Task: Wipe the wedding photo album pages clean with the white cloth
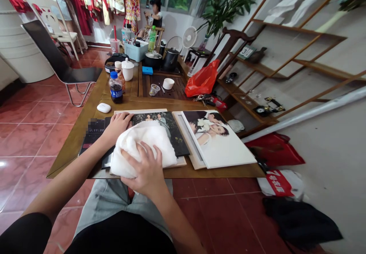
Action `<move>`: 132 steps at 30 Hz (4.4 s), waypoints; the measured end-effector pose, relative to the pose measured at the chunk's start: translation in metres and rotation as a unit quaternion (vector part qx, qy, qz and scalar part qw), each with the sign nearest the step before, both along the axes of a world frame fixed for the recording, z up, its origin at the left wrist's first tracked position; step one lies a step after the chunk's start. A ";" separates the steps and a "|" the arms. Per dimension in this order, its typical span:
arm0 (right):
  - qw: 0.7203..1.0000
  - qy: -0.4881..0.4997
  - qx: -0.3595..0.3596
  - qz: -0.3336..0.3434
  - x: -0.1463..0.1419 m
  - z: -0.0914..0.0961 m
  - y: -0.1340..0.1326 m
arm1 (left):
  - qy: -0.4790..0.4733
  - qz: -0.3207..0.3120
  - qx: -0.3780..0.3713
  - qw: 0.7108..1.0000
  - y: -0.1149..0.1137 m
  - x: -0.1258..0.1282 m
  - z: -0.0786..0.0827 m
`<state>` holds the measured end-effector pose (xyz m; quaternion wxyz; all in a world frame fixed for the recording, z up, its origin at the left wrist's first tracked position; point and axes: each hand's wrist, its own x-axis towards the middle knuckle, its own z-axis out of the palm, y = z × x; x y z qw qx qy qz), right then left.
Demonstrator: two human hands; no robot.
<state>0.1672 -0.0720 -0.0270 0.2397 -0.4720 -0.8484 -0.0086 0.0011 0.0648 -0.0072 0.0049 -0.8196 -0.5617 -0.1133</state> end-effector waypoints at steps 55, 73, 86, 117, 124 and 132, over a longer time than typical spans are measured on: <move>0.992 -0.063 -0.025 -0.108 0.037 0.016 0.073 | -0.001 -0.002 0.018 1.000 -0.004 0.003 -0.001; 0.969 -0.019 -0.078 -0.234 0.053 0.018 0.124 | 0.010 -0.003 0.014 1.000 -0.004 0.003 0.001; 0.995 0.092 0.004 0.046 0.053 0.014 0.122 | 0.020 0.001 0.005 1.000 -0.008 0.004 0.009; 0.995 0.071 -0.044 -0.050 0.058 0.021 0.105 | 0.018 0.001 0.018 1.000 -0.007 0.003 0.006; 0.991 0.070 -0.004 -0.118 0.064 0.018 0.102 | 0.002 0.001 0.018 1.000 -0.005 0.003 0.004; 0.998 0.063 0.006 -0.005 0.057 0.022 0.093 | -0.001 -0.005 0.015 1.000 -0.005 0.001 0.002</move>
